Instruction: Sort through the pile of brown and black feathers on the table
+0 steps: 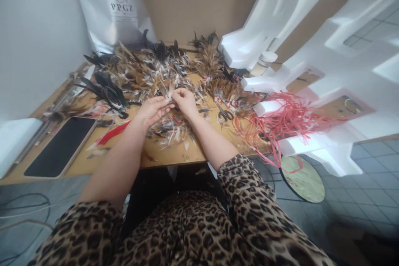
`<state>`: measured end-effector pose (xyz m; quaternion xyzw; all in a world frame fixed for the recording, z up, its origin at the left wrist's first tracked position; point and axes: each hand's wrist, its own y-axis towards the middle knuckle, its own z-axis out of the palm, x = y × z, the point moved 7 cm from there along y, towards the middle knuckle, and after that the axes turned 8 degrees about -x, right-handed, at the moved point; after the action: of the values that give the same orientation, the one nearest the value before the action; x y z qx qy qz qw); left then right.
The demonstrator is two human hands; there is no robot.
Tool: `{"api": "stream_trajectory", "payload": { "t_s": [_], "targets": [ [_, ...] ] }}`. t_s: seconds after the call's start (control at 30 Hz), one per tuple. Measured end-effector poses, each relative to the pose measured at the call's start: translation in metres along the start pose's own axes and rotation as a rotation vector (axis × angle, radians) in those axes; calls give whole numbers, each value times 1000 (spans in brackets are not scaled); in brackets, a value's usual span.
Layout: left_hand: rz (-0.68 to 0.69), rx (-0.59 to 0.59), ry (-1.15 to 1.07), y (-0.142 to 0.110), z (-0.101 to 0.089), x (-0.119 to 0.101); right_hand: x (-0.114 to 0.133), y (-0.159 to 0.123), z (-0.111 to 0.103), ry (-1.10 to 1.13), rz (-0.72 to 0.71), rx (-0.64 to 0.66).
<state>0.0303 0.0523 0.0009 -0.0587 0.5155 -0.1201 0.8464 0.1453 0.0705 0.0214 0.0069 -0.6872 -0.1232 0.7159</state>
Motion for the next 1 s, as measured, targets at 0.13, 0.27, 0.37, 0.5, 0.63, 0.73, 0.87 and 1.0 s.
{"api": "stream_trajectory", "payload": {
  "t_s": [0.13,0.27,0.37,0.5,0.63,0.73,0.87,1.0],
  "targets": [
    [10,-12,-43,1,-1,-4,-8,1,3,166,156,52],
    [-10,2,-113,-2,0,-7,-6,-2,8,353,301,215],
    [-24,45,-151,-4,2,-8,-3,-9,14,423,354,370],
    [-42,53,-138,-4,1,-7,-2,-13,17,434,347,420],
    [-35,31,-84,-1,-3,-5,-5,-9,14,393,306,357],
    [16,12,-29,1,-5,-6,-6,-4,11,344,265,300],
    [56,-27,57,2,-7,-7,-6,-2,8,280,232,235],
    [78,-41,108,0,-5,-8,-4,-4,8,246,210,208]
  ]
}}
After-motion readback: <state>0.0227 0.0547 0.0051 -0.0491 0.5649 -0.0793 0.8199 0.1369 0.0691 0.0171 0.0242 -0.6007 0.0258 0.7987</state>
